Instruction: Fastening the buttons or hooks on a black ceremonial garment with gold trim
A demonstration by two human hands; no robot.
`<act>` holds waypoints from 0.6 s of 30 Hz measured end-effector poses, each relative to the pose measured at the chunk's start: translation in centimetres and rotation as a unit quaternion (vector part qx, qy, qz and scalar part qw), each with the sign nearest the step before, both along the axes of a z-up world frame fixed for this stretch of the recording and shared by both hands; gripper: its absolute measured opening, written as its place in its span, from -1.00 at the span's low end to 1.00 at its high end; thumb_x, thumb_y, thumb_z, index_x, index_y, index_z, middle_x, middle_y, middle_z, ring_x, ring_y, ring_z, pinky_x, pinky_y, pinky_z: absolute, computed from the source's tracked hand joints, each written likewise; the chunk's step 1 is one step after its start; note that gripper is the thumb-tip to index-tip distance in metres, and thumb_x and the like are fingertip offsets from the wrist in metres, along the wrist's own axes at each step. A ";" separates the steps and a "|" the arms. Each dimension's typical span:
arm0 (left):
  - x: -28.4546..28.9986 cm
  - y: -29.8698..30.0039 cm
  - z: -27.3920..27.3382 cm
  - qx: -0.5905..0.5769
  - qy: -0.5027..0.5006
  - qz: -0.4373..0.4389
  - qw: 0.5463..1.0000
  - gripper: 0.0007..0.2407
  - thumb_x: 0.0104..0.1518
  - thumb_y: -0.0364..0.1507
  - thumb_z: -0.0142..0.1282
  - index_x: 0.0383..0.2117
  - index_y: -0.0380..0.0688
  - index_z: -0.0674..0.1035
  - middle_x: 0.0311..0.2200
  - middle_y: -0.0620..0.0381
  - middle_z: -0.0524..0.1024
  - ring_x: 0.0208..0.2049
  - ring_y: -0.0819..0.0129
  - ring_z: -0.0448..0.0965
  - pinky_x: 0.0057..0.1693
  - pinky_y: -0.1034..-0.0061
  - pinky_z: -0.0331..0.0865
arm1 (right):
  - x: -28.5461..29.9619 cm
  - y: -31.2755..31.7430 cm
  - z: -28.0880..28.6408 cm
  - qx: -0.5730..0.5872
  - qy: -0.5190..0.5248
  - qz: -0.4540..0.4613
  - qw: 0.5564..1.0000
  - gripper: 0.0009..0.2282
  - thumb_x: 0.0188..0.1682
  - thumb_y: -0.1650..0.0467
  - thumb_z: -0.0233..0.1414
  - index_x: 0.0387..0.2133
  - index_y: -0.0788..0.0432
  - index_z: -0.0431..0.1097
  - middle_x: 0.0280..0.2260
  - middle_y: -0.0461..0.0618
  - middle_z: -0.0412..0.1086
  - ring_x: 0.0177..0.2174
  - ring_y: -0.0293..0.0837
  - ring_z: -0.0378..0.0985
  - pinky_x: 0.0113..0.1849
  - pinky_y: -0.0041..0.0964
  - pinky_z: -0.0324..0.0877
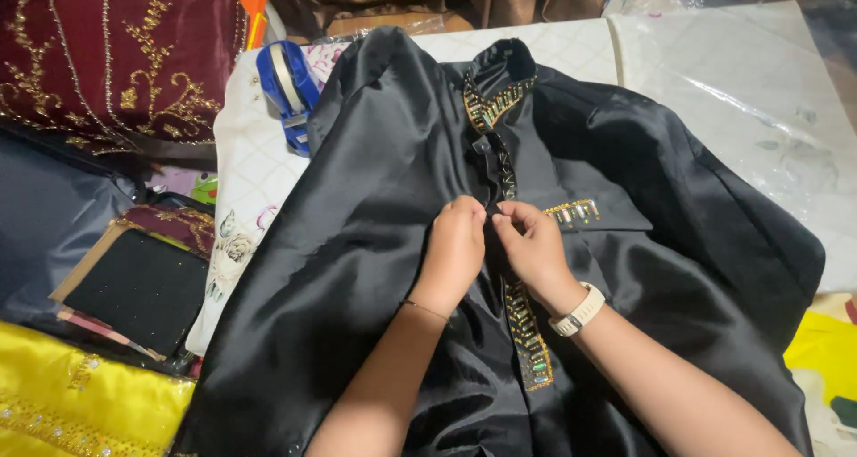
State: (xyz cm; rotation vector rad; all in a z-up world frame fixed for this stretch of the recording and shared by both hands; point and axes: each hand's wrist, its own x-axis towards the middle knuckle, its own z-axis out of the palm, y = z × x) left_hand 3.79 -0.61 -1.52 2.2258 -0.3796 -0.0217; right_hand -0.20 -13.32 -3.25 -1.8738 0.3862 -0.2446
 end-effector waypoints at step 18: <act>0.0 0.0 0.5 -0.074 0.075 0.046 0.993 -0.89 0.25 -0.48 0.02 -0.27 -0.21 0.60 -0.41 -0.16 0.63 -0.22 -0.12 0.64 -0.07 0.15 0.52 | -0.7 0.3 1.9 0.083 0.016 -0.027 0.996 -0.87 -0.02 0.40 0.15 -0.26 0.08 0.64 -0.47 -0.11 0.56 -0.38 -0.34 0.49 -0.27 -0.33 0.44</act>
